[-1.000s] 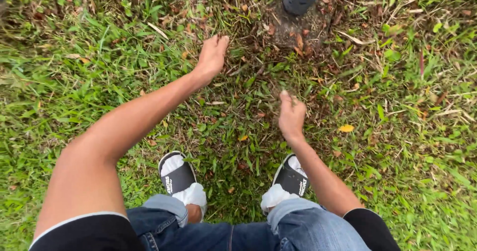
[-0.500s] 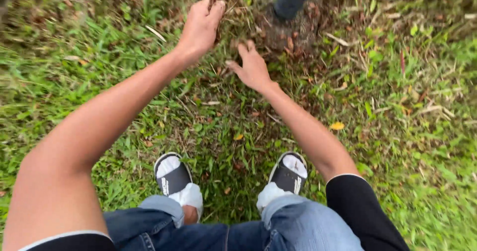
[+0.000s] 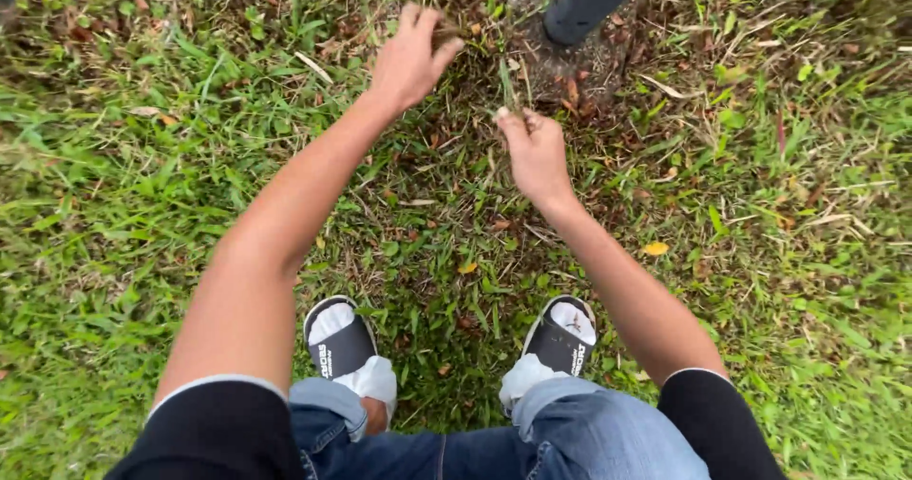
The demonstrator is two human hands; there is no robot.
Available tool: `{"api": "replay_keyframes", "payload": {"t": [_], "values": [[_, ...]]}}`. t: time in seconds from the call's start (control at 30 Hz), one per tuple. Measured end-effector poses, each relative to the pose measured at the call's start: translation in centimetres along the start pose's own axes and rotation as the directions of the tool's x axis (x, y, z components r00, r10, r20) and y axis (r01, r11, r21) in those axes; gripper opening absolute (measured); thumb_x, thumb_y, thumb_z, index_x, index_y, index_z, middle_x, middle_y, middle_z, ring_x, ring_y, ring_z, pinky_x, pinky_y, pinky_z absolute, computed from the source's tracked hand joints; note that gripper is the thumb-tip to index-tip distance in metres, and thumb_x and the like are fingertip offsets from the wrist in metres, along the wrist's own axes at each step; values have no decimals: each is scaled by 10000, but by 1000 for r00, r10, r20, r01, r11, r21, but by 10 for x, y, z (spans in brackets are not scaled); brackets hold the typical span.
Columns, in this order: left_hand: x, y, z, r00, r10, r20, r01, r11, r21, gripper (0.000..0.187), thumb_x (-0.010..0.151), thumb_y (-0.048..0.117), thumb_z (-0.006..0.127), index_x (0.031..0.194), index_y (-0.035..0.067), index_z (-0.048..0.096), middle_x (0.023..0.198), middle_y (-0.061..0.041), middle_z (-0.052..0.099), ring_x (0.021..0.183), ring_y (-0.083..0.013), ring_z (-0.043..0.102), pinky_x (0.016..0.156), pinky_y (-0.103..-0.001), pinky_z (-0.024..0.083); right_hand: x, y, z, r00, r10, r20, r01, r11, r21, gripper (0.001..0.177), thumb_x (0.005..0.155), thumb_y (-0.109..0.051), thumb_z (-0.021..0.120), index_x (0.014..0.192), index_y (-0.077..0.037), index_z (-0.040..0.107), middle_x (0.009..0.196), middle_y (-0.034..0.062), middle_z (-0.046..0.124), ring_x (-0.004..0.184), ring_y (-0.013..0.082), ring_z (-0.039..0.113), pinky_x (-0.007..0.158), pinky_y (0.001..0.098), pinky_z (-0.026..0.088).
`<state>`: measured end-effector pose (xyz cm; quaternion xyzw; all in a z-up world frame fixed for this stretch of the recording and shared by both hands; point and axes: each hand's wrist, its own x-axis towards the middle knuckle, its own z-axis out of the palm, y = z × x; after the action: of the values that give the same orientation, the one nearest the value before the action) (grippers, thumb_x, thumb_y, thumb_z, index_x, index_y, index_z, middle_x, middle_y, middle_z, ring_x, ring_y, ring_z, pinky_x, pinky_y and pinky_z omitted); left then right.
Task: Pulling grass and weeds by hand from the ground around plants and a stone structure.
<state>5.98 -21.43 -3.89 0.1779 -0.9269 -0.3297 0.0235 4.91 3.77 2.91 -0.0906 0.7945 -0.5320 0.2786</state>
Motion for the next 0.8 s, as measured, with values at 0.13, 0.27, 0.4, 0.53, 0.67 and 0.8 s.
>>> {"api": "replay_keyframes", "payload": {"t": [0.13, 0.27, 0.4, 0.53, 0.67, 0.8], "values": [[29, 1, 56, 957, 259, -127, -257, 966, 35, 474, 946, 420, 656, 1147, -6, 601, 1180, -256, 605, 854, -345, 654, 688, -497, 574, 24, 6, -16, 999, 40, 23, -39, 998, -46, 343, 1064, -297, 597, 852, -34, 653, 635, -39, 503, 550, 74, 374, 519, 311, 327], [35, -2, 74, 1000, 1, 13, 1, 990, -138, 304, 1110, 350, 487, 1016, 88, 609, 934, -75, 680, 779, -214, 642, 746, -434, 554, 52, 2, -16, 1000, 24, 12, -22, 987, -158, 261, 1036, -296, 634, 1024, -40, 682, 672, -24, 525, 592, 86, 427, 576, 320, 394], [29, 16, 3, 942, -335, -7, 282, 804, -524, 368, 1090, 389, 404, 965, 98, 591, 821, -4, 630, 697, -149, 592, 645, -368, 557, 107, 26, 3, 996, -90, 14, 90, 958, -273, 289, 996, -293, 650, 1153, -50, 653, 753, 27, 624, 677, 141, 573, 673, 382, 475], [22, -12, -40, 966, -180, -184, 66, 864, -499, 410, 1140, 395, 416, 939, 74, 573, 776, -11, 536, 689, -130, 497, 610, -368, 440, 172, 49, 28, 915, -400, -48, 346, 841, -416, 409, 988, -288, 662, 1253, 21, 623, 999, 184, 704, 945, 347, 665, 811, 533, 529], [10, -42, -36, 962, -256, -99, 179, 859, -479, 430, 1098, 466, 431, 892, 111, 561, 757, 54, 573, 637, -100, 507, 574, -355, 470, 204, 59, 41, 988, -147, -57, 88, 815, -573, 408, 1034, -442, 649, 1097, -42, 698, 892, 139, 716, 851, 337, 698, 748, 511, 506], [-5, -32, -21, 962, -269, -39, 241, 911, -335, 472, 1104, 490, 553, 918, 59, 606, 809, -10, 600, 692, -145, 505, 632, -392, 458, 184, 59, 37, 993, -97, -69, 58, 899, -433, 358, 1076, -421, 592, 1084, -79, 700, 738, 64, 597, 668, 229, 559, 613, 423, 425]]}}
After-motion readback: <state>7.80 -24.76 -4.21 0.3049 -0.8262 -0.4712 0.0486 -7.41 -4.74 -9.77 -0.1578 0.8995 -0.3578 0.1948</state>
